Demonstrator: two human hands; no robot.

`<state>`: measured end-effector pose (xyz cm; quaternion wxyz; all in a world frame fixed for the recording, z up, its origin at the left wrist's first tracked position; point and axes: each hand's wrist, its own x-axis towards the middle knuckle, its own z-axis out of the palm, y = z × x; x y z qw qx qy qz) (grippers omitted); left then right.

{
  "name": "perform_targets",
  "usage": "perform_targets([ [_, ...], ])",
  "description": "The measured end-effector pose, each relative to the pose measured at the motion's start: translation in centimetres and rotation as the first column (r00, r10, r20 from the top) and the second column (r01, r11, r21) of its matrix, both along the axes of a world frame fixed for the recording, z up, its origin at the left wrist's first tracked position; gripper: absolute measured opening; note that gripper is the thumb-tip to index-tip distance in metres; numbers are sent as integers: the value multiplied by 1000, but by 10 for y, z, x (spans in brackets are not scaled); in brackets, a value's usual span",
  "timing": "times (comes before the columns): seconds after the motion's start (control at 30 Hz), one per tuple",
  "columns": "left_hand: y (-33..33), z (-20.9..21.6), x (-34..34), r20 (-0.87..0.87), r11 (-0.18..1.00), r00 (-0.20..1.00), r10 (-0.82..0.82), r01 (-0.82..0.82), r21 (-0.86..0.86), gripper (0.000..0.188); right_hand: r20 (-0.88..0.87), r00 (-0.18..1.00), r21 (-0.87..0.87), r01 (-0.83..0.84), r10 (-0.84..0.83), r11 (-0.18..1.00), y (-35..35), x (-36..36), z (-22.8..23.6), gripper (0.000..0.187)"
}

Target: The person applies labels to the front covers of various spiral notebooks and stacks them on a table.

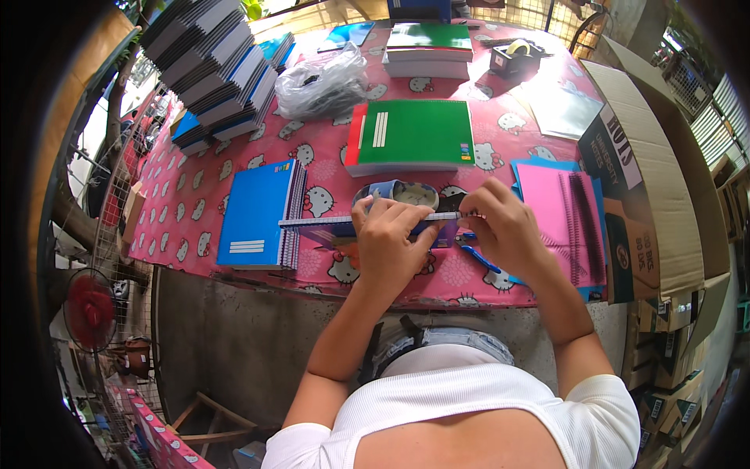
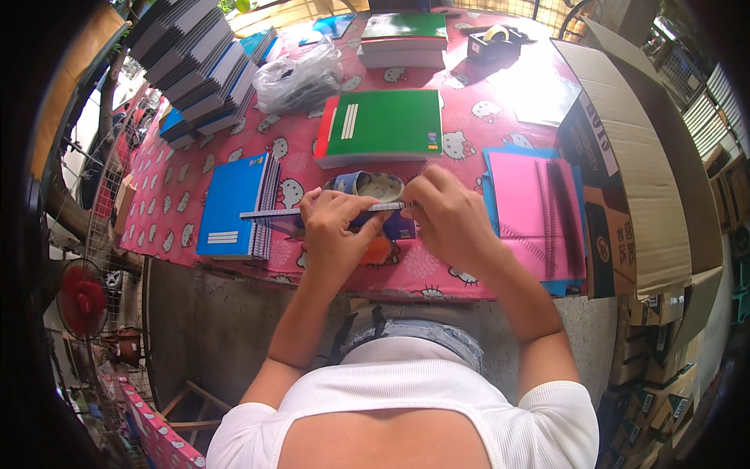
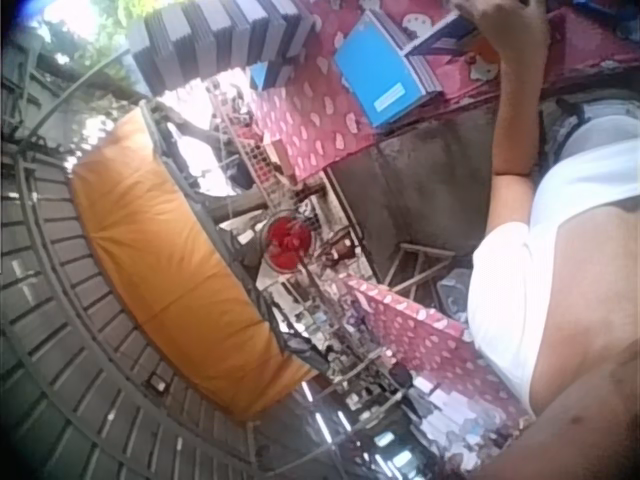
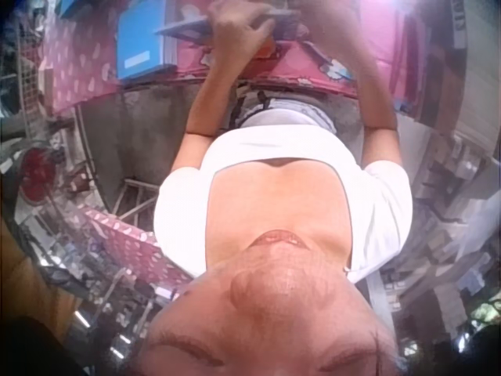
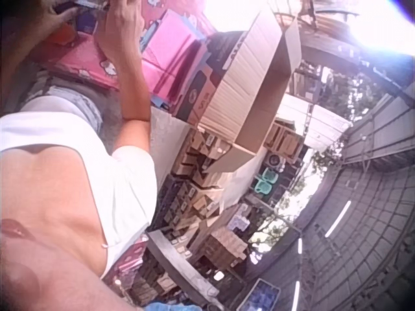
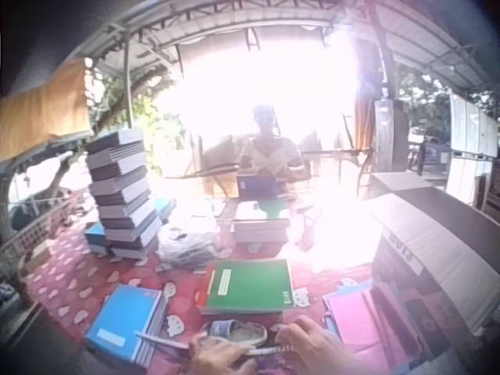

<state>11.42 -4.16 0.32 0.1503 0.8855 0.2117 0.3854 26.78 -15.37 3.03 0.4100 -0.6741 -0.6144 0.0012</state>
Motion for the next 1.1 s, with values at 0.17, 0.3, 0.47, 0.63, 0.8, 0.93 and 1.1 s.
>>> perform_targets([
  [0.17,-7,1,-8,-9,1000,1000,-18,18,-9,19,137,990,51,-26,19,998,-2,-9,2,12],
  [0.3,-12,3,-18,-20,998,998,-57,56,-36,21,239,944,-329,-142,228,934,-9,-4,15,17],
  [0.47,-23,-1,-32,-9,997,997,-78,78,-20,25,329,877,-489,-158,349,858,70,39,0,22],
  [0.63,-12,6,-23,60,998,998,-25,28,-49,27,363,849,-570,-123,383,812,136,31,-129,33],
  [0.8,5,-9,-24,122,998,993,-3,-4,65,26,146,984,-462,-20,99,887,111,34,-110,33],
  [0.93,9,-4,-19,146,997,989,-22,12,71,24,-881,371,261,-141,295,955,41,59,-41,40],
  [1.1,11,0,-14,107,999,993,-48,45,29,20,-234,951,-276,-265,203,924,28,82,-51,40],
])
